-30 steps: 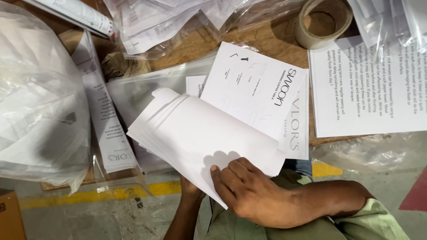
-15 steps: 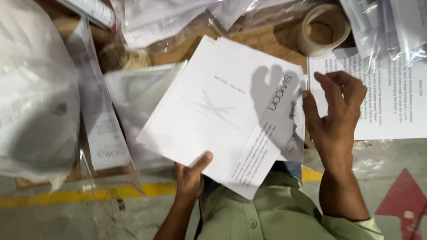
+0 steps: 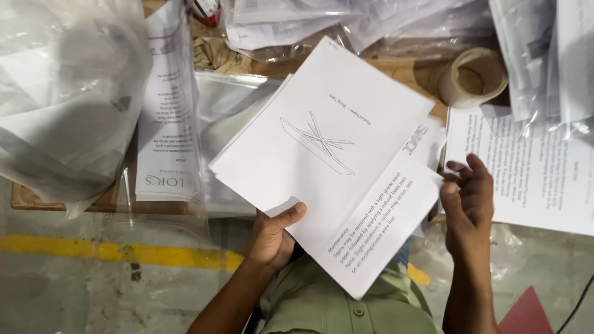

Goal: The person organizes papers by sorting them and placing them into clear plastic envelopes on a wooden table.

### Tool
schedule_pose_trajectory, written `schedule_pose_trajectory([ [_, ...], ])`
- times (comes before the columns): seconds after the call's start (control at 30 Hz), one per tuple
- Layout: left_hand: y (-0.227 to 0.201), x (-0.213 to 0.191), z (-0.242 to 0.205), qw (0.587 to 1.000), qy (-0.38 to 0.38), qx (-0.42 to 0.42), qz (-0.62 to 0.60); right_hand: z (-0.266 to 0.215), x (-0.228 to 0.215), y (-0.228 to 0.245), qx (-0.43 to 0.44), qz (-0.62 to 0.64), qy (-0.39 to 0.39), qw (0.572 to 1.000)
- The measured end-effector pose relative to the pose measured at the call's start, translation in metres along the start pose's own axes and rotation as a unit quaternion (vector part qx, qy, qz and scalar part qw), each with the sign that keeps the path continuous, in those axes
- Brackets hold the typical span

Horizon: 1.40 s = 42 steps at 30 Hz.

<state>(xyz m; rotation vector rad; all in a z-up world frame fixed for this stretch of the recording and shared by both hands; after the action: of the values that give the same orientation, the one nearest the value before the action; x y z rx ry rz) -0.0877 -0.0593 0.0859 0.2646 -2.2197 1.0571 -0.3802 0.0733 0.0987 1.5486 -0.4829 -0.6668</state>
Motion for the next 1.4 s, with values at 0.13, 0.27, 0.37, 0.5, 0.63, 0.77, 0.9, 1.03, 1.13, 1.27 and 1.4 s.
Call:
schedule_pose_trajectory([
  [0.13, -0.007, 0.017, -0.005, 0.998, 0.048, -0.024, -0.038, -0.012, 0.002, -0.003, 0.042, 0.329, 0.119, 0.936],
  [0.27, 0.0, 0.008, -0.001, 0.985, 0.153, -0.032, -0.069, -0.018, 0.012, 0.007, 0.029, 0.495, 0.199, 0.845],
  [0.37, -0.005, 0.006, 0.002, 0.98, 0.187, -0.027, -0.069, -0.017, 0.022, -0.001, 0.121, 0.357, 0.106, 0.92],
  [0.5, -0.011, -0.008, 0.008, 0.998, 0.046, 0.011, -0.027, -0.025, 0.03, -0.009, 0.239, 0.243, 0.06, 0.938],
  [0.63, -0.019, -0.018, 0.004, 0.994, -0.022, 0.075, 0.072, -0.031, 0.042, -0.004, 0.283, 0.234, 0.079, 0.927],
  [0.77, -0.02, -0.012, 0.001, 0.987, -0.007, 0.11, 0.116, -0.022, 0.047, 0.0, 0.298, 0.199, 0.082, 0.93],
  [0.9, -0.006, -0.028, 0.005, 0.988, 0.001, 0.111, 0.105, -0.029, 0.057, -0.001, 0.307, 0.186, 0.086, 0.929],
  [1.03, -0.006, -0.024, 0.008, 0.99, -0.019, 0.077, 0.116, -0.034, 0.064, -0.003, 0.295, 0.186, 0.122, 0.929],
  [1.13, -0.008, -0.021, 0.007, 0.988, -0.043, 0.058, 0.135, -0.035, 0.065, 0.0, 0.28, 0.177, 0.115, 0.937],
  [1.27, -0.009, -0.021, 0.006, 0.989, -0.058, 0.051, 0.124, -0.033, 0.06, -0.021, 0.269, 0.145, 0.107, 0.946],
  [1.4, -0.007, -0.024, 0.006, 0.988, -0.045, 0.07, 0.129, -0.032, 0.058, -0.022, 0.259, 0.135, 0.104, 0.951],
])
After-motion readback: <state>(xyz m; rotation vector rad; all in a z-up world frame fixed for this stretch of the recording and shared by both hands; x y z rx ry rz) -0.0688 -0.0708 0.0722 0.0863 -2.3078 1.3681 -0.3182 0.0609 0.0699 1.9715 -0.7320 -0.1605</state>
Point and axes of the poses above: each hand's wrist, its own z-axis towards the middle knuckle, its own x-axis out of the palm, y = z × x, the point moved 5 cm from there along z, towards the middle knuckle, and after that the axes turned 2 degrees about x, right-handed, at the moved point
